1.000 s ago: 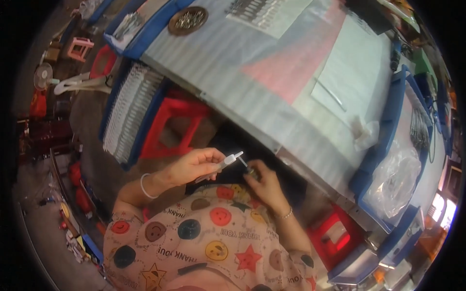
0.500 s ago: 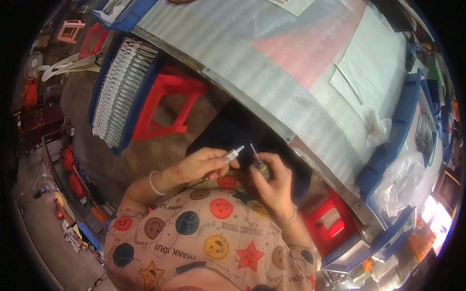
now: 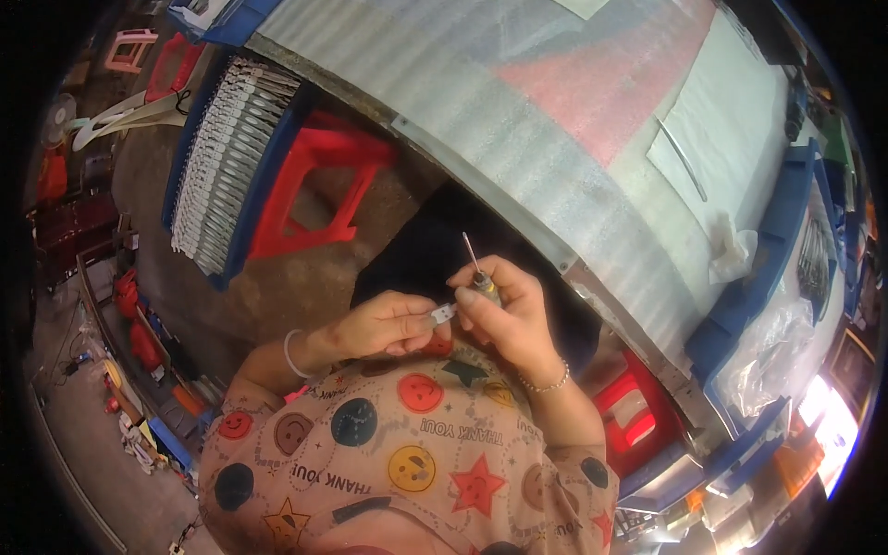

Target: Assembling small hardware components by inserting metal pins into plastic housings at a workbench.

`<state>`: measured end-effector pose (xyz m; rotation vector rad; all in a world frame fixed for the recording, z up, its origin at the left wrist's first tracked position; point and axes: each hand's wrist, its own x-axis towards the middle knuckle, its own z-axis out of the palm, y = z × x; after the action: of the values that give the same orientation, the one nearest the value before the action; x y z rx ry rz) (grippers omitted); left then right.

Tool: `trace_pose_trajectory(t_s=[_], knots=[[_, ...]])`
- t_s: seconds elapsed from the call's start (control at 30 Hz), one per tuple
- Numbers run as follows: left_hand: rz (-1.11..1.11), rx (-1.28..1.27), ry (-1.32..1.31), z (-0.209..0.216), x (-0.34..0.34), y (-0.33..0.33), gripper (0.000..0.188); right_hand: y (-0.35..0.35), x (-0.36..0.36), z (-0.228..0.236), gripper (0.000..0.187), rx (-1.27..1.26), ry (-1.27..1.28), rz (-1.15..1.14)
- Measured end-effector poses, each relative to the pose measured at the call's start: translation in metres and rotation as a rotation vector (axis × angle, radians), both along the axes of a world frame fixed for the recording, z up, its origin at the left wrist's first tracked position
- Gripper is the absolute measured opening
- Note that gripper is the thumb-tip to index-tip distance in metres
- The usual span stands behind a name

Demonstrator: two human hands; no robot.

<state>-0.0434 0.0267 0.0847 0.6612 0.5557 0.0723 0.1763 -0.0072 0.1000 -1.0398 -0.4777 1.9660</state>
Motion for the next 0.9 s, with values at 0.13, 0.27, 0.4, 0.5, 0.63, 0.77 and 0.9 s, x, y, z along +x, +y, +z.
trace_pose_trajectory(t_s=[0.13,0.27,0.4,0.5,0.63,0.77,0.9], knots=[[0.132,0.004,0.097,-0.005,0.006,0.000,0.030,-0.002,-0.008,0.011,0.025,0.201,-0.427,-0.064],[0.182,-0.138,0.093,-0.023,0.009,0.013,0.030,-0.019,0.008,0.029,0.047,0.491,-1.079,0.131],[0.144,-0.094,0.222,-0.027,0.024,0.010,0.029,-0.036,0.023,0.033,0.051,0.569,-1.129,0.334],[0.117,-0.048,0.273,-0.032,0.031,0.011,0.027,-0.041,0.025,0.034,0.049,0.573,-1.119,0.348],[0.083,-0.056,0.273,-0.037,0.032,0.016,0.026,-0.038,0.020,0.035,0.042,0.566,-1.126,0.340],[0.121,-0.138,0.241,-0.042,0.032,0.014,0.025,-0.032,0.015,0.032,0.045,0.583,-1.147,0.383],[0.123,-0.112,0.258,-0.044,0.030,0.012,0.027,-0.027,0.013,0.025,0.044,0.590,-1.156,0.332]])
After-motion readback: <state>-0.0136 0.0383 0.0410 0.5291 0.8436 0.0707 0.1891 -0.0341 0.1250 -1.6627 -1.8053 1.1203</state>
